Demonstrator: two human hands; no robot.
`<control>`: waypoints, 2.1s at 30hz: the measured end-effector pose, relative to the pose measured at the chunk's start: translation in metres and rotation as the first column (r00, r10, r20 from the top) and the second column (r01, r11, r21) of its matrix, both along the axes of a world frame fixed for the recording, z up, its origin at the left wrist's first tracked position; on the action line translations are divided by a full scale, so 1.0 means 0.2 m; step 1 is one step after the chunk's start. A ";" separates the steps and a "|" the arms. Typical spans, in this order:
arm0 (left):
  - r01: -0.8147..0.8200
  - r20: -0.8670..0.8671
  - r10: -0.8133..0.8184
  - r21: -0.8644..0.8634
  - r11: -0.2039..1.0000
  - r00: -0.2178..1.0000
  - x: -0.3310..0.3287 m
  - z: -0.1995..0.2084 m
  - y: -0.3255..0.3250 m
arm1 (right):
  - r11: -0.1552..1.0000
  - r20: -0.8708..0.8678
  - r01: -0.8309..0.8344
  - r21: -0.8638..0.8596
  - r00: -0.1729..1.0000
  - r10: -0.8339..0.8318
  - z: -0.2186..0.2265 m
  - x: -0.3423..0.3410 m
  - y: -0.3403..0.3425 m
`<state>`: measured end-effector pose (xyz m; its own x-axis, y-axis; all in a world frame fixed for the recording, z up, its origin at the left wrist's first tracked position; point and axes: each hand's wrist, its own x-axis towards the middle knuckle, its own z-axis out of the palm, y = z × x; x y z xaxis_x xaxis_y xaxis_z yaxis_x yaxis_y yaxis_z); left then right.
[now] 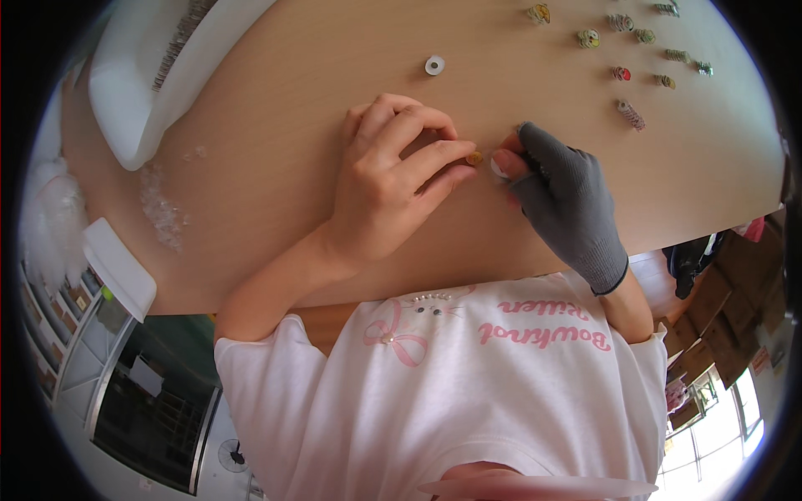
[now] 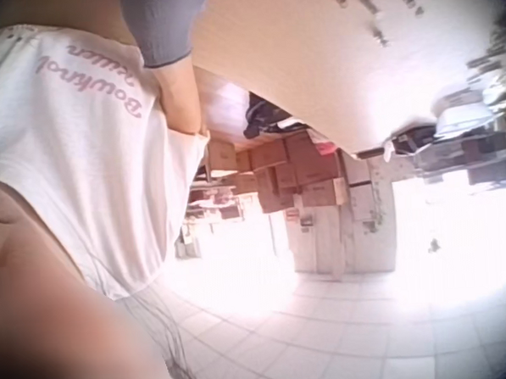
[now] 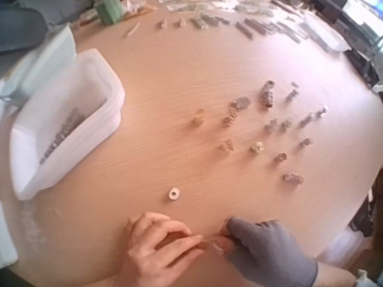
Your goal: The person assembles small plastic decorative parts by hand, fitting one piece into another to create finished assemblies, then places the completed items into a plastic container.
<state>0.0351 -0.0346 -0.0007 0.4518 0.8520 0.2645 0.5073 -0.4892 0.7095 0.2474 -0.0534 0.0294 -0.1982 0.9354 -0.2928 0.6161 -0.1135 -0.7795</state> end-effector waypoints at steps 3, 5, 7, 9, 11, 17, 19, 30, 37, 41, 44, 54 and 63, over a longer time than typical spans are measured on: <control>-0.024 0.001 0.024 0.036 0.999 1.000 0.02 0.00 0.00 | 1.000 0.028 -0.008 -0.003 1.000 0.008 0.01 0.00 0.00; -0.022 0.012 0.022 0.032 0.999 1.000 0.03 -0.01 0.00 | 1.000 0.046 0.006 -0.011 0.999 -0.005 0.00 0.00 0.00; -0.019 0.022 0.019 0.027 0.999 1.000 0.03 -0.01 0.01 | 0.999 0.040 0.013 -0.033 0.999 -0.012 0.01 0.00 0.00; -0.022 0.037 0.021 0.010 1.000 0.999 0.02 -0.01 0.00 | 0.998 0.033 0.022 -0.056 0.999 -0.020 0.03 -0.01 0.01; -0.022 0.035 0.022 0.001 1.000 0.999 0.02 -0.01 0.00 | 0.998 0.048 0.007 -0.059 0.999 -0.004 0.04 -0.02 0.02; -0.015 0.024 0.016 -0.022 1.000 1.000 0.04 0.00 0.01 | 0.991 0.084 -0.124 0.057 0.989 0.119 0.05 -0.01 0.08; -0.013 0.022 0.014 -0.019 1.000 1.000 0.04 0.01 0.01 | 0.988 0.036 -0.155 0.016 0.987 0.154 0.03 0.02 0.10; -0.001 0.032 0.001 -0.002 1.000 0.999 0.03 -0.02 0.01 | 0.981 -0.108 -0.158 -0.116 0.983 0.146 0.01 0.07 0.12; -0.008 0.036 0.009 -0.006 1.000 0.999 0.02 -0.02 0.01 | 0.977 0.027 -0.213 0.008 0.977 0.213 0.02 0.05 0.11; -0.008 0.031 0.008 -0.008 1.000 0.999 0.03 -0.01 0.02 | 0.971 0.078 -0.236 -0.034 0.968 0.238 0.04 0.04 0.14; 0.002 0.028 -0.001 -0.006 1.000 1.000 0.04 0.00 0.02 | 0.928 0.093 -0.370 0.049 0.927 0.364 0.03 0.06 0.19; 0.018 0.044 -0.019 0.036 0.999 0.999 0.02 -0.06 0.02 | 0.925 0.022 -0.379 -0.009 0.925 0.379 0.01 0.10 0.21; 0.027 0.029 -0.028 0.037 0.999 0.999 0.02 -0.03 0.02 | 0.872 0.044 -0.488 0.035 0.873 0.486 0.03 0.09 0.26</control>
<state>0.0397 -0.0309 -0.0076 0.4667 0.8289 0.3085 0.4722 -0.5285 0.7055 0.2649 -0.0022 0.0354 -0.6228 0.7349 -0.2684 0.6100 0.2413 -0.7548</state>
